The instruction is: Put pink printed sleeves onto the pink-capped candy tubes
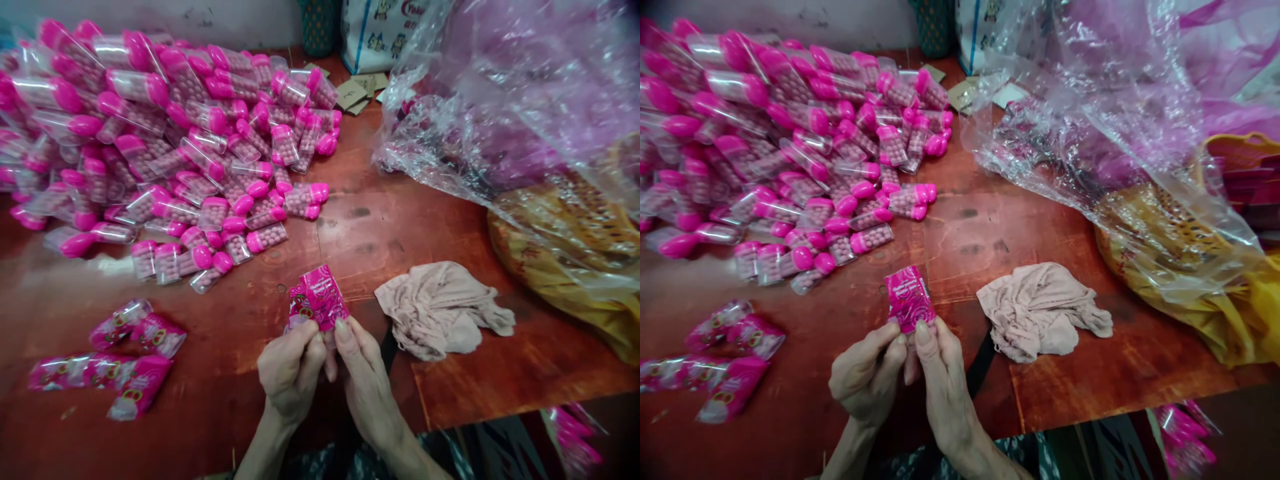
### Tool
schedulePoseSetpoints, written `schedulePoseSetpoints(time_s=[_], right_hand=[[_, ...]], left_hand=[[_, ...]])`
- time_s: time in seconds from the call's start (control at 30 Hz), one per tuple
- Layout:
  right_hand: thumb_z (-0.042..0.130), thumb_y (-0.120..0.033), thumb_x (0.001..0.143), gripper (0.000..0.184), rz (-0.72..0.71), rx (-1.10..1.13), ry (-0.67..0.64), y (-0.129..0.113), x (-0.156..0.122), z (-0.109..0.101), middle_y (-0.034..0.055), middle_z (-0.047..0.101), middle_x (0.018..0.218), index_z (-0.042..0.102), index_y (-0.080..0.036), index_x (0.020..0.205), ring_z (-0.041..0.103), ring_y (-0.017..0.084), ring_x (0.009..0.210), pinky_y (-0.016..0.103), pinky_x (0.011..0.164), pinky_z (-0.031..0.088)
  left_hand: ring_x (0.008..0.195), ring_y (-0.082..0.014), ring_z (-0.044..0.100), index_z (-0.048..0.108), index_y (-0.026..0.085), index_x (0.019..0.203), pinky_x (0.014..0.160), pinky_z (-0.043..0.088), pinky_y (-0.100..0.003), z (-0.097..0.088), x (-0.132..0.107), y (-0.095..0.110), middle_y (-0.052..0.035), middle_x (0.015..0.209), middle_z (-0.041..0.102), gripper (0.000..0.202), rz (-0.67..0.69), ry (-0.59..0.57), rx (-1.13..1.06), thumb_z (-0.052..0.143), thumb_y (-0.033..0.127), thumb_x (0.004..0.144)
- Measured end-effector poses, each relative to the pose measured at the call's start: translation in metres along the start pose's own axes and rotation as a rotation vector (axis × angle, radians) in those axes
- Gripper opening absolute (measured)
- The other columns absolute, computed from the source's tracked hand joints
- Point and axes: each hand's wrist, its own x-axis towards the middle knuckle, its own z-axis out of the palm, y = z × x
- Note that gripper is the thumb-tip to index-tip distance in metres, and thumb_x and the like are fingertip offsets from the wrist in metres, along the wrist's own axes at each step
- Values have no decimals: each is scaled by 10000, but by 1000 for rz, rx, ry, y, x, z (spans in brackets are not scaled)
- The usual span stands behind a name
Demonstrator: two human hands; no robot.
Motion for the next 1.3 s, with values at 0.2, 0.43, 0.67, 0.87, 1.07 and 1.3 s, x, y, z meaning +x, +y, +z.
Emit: schedulePoseSetpoints(time_s=[0.2, 0.43, 0.67, 0.87, 1.07, 1.3], right_hand=[[403, -398, 906, 289, -64, 84, -250, -7, 9, 2, -37, 411, 594, 474, -187, 724, 372, 112, 588, 247, 632, 337], [379, -388, 916, 268, -122, 4, -273, -6, 9, 4, -34, 426, 609, 499, -180, 796, 387, 114, 586, 242, 614, 341], [392, -375, 907, 256, -244, -198, -190, -5, 9, 0, -27, 450, 640, 477, -189, 751, 421, 121, 603, 242, 613, 352], [366, -355, 923, 269, -242, -182, -211, -8, 6, 3, -34, 442, 622, 492, -187, 755, 418, 114, 587, 234, 598, 346], [385, -367, 916, 258, -220, -192, -177, -9, 6, 1, -35, 464, 629, 497, -194, 760, 441, 114, 600, 225, 598, 351], [377, -368, 918, 286, -237, -275, -139, -6, 5, 1, -40, 440, 580, 466, -193, 710, 412, 108, 558, 236, 563, 322]], left_hand=[[447, -75, 555, 661, 205, 833, 462, 462, -156, -10, 10, -6, 49, 571, 623, 204, -139, -44, -128, 565, 46, 748], [599, -136, 615, 681, 176, 842, 541, 497, -219, -23, 35, 5, -16, 702, 656, 178, -198, -45, -306, 632, 71, 707], [651, -140, 587, 648, 165, 815, 623, 473, -240, -33, 40, 14, -31, 709, 624, 153, -181, -293, -241, 534, 66, 788], [651, -147, 576, 634, 163, 808, 647, 456, -258, -41, 41, 9, -41, 704, 618, 161, -182, -442, -228, 483, 108, 826], [598, -136, 580, 621, 159, 708, 563, 444, -228, -36, 48, 12, -26, 649, 615, 148, -308, -454, -327, 513, 140, 809], [441, -109, 548, 619, 153, 735, 459, 442, -217, -21, 39, 8, 16, 554, 570, 133, -546, -416, -493, 506, 145, 804]])
